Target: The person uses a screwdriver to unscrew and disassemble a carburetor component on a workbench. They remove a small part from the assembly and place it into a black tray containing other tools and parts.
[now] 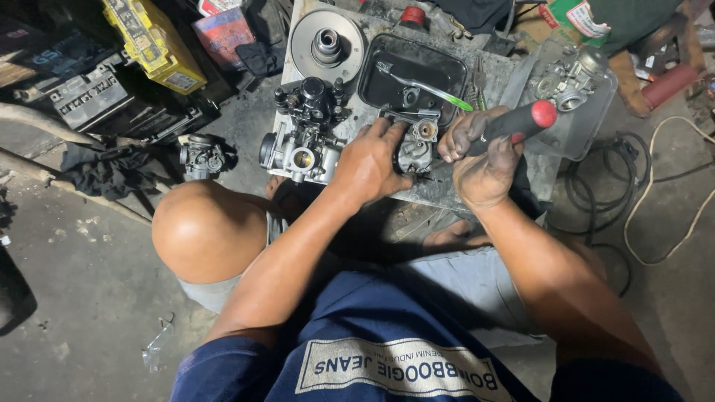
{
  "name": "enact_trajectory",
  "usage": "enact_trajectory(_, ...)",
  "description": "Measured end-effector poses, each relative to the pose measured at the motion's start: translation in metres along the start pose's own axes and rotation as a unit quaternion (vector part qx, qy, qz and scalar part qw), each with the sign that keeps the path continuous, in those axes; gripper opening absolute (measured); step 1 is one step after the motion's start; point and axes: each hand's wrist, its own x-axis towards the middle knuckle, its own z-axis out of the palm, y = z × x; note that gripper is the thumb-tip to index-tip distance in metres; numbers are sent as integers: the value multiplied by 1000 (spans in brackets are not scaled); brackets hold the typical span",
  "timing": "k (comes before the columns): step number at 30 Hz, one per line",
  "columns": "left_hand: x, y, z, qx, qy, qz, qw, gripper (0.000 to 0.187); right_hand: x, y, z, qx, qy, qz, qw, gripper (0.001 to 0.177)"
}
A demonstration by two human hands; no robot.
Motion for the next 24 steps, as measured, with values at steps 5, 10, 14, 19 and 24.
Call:
enact_trajectory(5,0,1,1,3,0,-4,1000,101,0,-1,-1,16,-3,5,1000,53)
enact_trajectory(10,0,1,1,7,-1,2,1000,102,1,0,-2,19,-5,2,1000,54)
enact_trajectory(14,-2,2,1,4,14,2,1000,101,-1,-1,-1,5,-12,-3,1000,53)
enact_trajectory(19,-2,-2,6,11,23,0,1000,102,-3,-16,-2,-60,-36,-12,997,58)
enact_trajectory(24,-2,0,5,15,23,-3,1000,100,4,-60,5,-362,-209,-111,902,47)
